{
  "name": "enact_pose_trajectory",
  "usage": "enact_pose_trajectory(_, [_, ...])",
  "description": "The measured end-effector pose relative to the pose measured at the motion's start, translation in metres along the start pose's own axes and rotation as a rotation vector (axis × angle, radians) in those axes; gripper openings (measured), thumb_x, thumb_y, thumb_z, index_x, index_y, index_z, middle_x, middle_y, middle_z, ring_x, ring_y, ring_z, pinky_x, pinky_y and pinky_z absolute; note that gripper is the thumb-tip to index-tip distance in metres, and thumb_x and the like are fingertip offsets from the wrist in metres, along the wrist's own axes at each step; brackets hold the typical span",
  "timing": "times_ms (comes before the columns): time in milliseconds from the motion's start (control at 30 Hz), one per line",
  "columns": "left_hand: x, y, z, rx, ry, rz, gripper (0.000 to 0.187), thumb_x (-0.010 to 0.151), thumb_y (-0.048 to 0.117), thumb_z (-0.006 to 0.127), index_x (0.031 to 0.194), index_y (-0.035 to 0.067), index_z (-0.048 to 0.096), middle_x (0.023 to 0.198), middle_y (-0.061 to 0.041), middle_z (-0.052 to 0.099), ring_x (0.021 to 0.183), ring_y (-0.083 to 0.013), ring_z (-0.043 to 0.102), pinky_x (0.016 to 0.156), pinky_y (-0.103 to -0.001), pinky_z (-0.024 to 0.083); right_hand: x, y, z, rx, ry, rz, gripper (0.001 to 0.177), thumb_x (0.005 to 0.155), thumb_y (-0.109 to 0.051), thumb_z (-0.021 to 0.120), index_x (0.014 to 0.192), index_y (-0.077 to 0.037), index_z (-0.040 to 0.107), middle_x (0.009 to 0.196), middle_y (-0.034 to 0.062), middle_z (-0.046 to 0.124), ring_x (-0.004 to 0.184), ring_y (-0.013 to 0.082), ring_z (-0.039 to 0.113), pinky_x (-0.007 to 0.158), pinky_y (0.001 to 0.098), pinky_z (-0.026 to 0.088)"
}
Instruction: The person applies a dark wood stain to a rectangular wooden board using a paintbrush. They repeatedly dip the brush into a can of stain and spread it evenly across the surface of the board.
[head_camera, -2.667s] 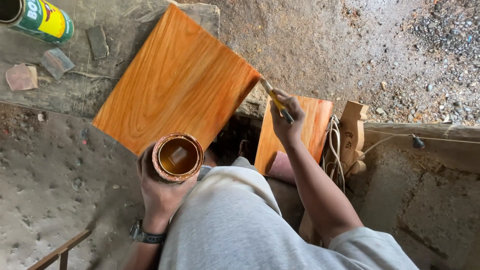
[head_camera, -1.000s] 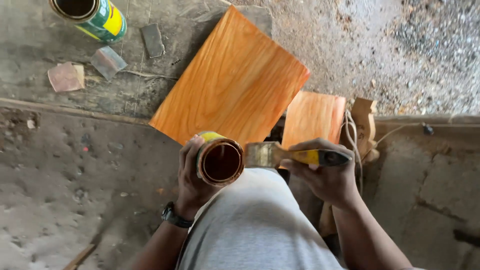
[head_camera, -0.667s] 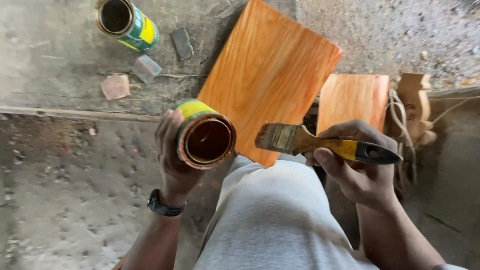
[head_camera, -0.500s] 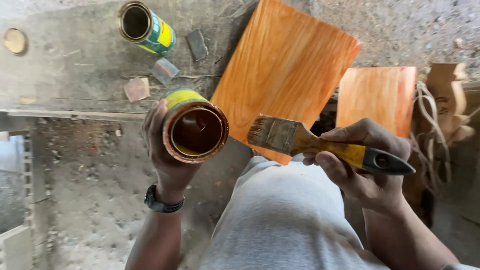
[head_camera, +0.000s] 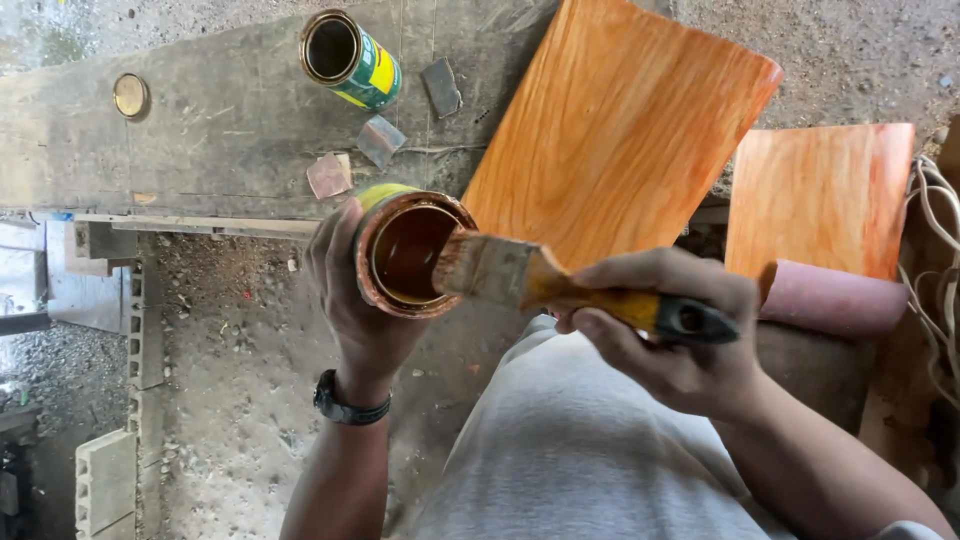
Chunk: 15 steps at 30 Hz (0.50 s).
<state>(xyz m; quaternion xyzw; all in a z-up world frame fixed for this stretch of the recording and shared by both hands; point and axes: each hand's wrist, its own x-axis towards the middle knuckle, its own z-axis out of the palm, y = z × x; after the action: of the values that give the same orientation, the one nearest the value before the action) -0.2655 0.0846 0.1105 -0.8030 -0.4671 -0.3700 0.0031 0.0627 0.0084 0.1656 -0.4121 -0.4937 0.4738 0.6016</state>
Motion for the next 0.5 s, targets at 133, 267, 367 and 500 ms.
enact_pose_trajectory(133, [-0.010,0.001,0.004,-0.042,0.004,-0.043,0.111,0.095,0.046,0.117,0.174,-0.002,0.054,0.169,-0.025,0.068,0.155,-0.0458,0.070,0.136,-0.062,0.060,0.010,0.012,0.012,-0.221,-0.167,-0.116,0.032,0.104,-0.010,0.095,0.134,-0.001,0.086,0.103,0.0120,0.089,0.078,0.0158,0.079,0.075,0.0279,0.063])
enact_pose_trajectory(267, [-0.020,0.006,0.010,-0.011,-0.001,-0.021,0.113,0.096,0.068,0.107,0.170,-0.001,0.058,0.169,-0.024,0.068,0.156,-0.0476,0.071,0.138,-0.065,0.056,0.020,0.026,0.026,-0.333,-0.290,-0.231,0.043,0.113,-0.012,0.094,0.152,-0.007,0.080,0.115,0.0043,0.090,0.085,0.0208,0.070,0.093,0.0363,0.056])
enact_pose_trajectory(367, [-0.023,0.021,0.012,0.024,-0.028,-0.012,0.110,0.099,0.074,0.101,0.169,0.000,0.058,0.166,-0.023,0.069,0.155,-0.0481,0.070,0.137,-0.064,0.057,0.027,0.052,0.043,-0.460,-0.283,-0.241,0.038,0.110,-0.017,0.098,0.144,-0.006,0.086,0.101,0.0077,0.089,0.078,0.0223,0.078,0.074,0.0382,0.063])
enact_pose_trajectory(500, [-0.031,0.027,0.026,-0.006,-0.038,-0.030,0.104,0.101,0.074,0.097,0.166,0.001,0.063,0.166,-0.021,0.071,0.155,-0.0468,0.071,0.135,-0.061,0.054,0.022,0.089,0.054,-0.630,-0.319,-0.214,0.044,0.111,-0.030,0.093,0.150,-0.011,0.084,0.118,0.0094,0.095,0.096,0.0324,0.092,0.076,0.0442,0.070])
